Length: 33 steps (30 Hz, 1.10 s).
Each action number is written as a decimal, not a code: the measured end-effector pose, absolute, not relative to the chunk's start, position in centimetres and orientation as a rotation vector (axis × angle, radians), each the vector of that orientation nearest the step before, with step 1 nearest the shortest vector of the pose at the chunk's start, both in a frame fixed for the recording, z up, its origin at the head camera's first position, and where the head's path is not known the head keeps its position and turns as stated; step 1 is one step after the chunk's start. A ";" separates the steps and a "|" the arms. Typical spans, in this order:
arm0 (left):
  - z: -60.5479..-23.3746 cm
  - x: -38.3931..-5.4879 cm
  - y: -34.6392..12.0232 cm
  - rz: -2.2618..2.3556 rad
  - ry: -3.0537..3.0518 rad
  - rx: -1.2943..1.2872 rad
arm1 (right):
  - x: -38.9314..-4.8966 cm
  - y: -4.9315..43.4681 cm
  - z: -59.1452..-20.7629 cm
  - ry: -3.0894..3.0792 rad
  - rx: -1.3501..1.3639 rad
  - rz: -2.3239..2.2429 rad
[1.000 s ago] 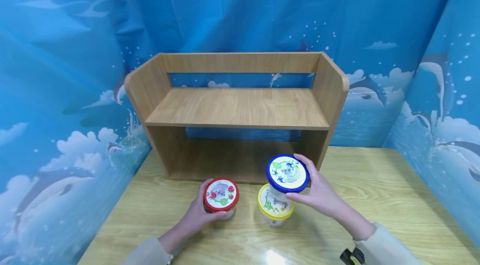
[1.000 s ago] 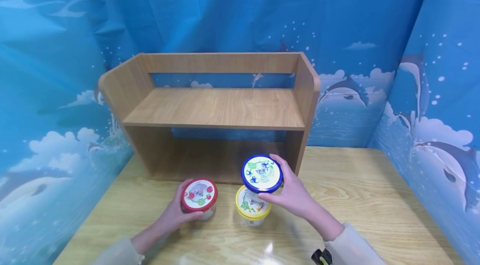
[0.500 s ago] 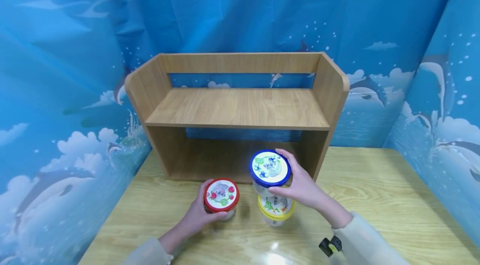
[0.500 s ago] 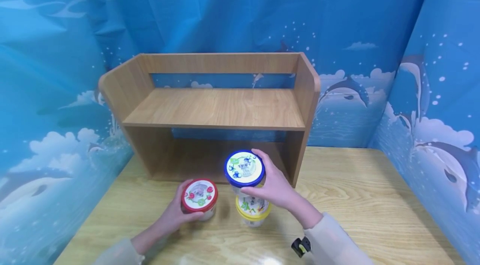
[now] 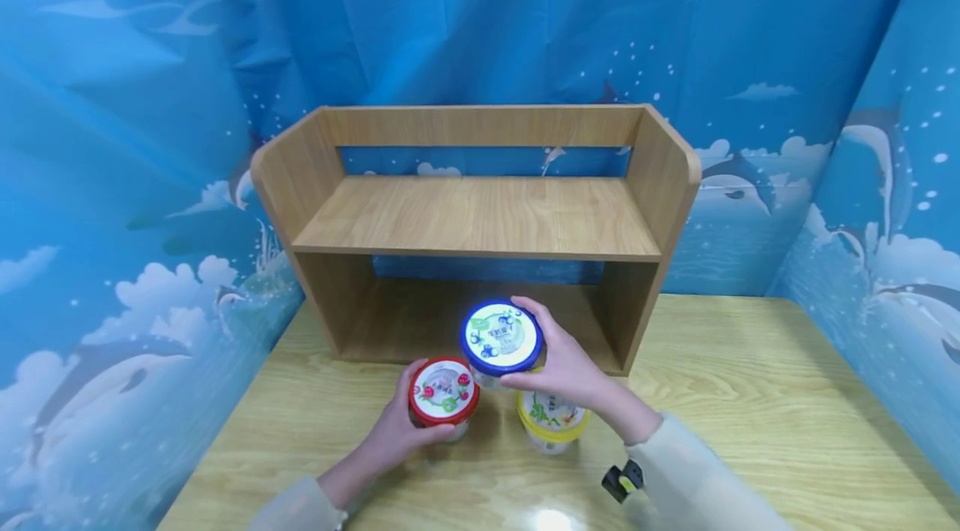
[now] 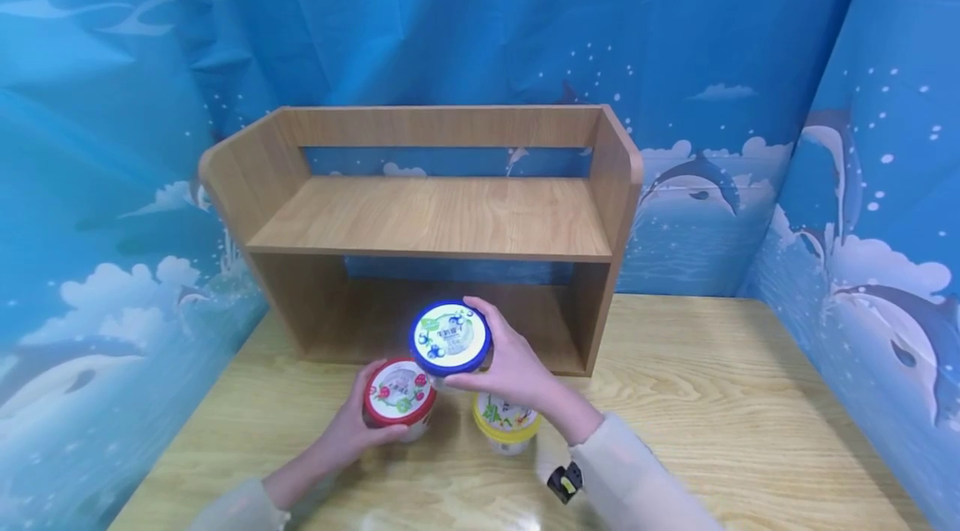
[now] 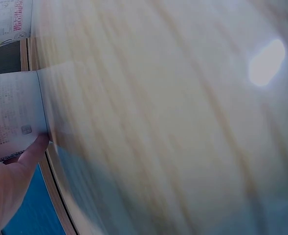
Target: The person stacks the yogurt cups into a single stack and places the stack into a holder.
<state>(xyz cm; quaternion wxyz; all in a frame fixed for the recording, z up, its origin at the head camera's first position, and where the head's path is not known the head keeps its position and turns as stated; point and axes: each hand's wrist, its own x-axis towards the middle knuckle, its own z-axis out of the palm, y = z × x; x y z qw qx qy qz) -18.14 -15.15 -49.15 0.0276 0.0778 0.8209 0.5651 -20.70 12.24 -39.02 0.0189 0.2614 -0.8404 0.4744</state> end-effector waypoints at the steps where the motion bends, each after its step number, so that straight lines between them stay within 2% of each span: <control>1: -49.1 -18.2 -15.1 1.741 2.530 0.234 | -20.8 12.0 -39.0 -2.608 0.823 1.487; 11: -48.9 -18.2 -15.0 1.780 2.498 0.269 | -21.9 10.0 -39.4 -2.655 0.810 1.536; 33: -49.3 -18.1 -15.4 1.853 2.456 0.379 | -22.3 6.2 -40.9 -2.629 1.034 1.578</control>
